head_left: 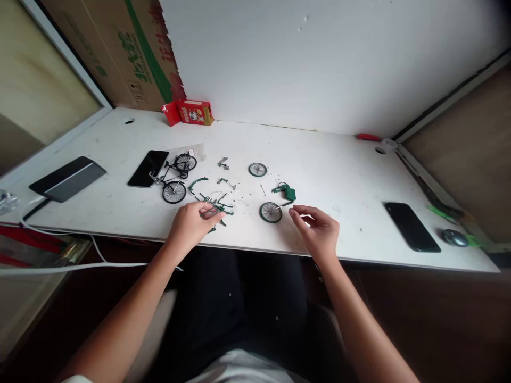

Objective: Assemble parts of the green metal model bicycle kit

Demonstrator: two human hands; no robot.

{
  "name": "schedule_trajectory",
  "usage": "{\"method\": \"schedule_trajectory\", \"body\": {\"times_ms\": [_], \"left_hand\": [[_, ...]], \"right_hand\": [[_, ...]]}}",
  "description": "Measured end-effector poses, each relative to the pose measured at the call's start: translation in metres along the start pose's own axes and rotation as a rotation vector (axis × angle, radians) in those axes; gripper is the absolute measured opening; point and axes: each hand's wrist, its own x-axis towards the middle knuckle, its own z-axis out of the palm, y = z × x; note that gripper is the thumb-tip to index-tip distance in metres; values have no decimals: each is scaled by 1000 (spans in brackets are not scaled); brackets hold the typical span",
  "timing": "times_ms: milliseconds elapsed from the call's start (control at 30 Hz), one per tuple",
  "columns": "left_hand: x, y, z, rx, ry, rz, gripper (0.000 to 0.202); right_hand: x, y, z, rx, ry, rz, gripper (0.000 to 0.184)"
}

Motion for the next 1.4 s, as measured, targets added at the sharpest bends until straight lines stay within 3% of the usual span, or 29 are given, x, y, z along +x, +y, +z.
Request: {"method": "schedule_trajectory", "body": {"times_ms": [233, 367, 500, 733, 867, 967, 1167, 1267, 1400], "left_hand": [[4, 1, 1, -350, 56, 0, 39], [-1, 5, 0, -354, 82, 151, 41], [-13, 17, -1, -349, 133, 287, 44], [-36, 38, -2, -321, 185, 561, 8], [-37, 40, 1, -304, 208, 689, 25], [-28, 40, 6, -289, 218, 756, 21], [4, 49, 19, -301, 252, 826, 13], [24, 56, 23, -304, 231, 847, 6], [57, 64, 26, -232, 238, 860, 14]], "right_hand": [[-8, -11, 14, 115, -199, -5, 20], [-10, -22, 29, 180, -335, -50, 17], [-4, -35, 46, 220, -363, -134, 10], [3, -67, 58, 274, -397, -254, 5], [1, -78, 56, 222, -434, -390, 7], [2, -78, 57, 148, -402, -472, 8], [16, -65, 62, 73, -315, -447, 4], [36, -58, 60, 94, -310, -395, 7], [75, -56, 58, 119, -285, -326, 15]]}}
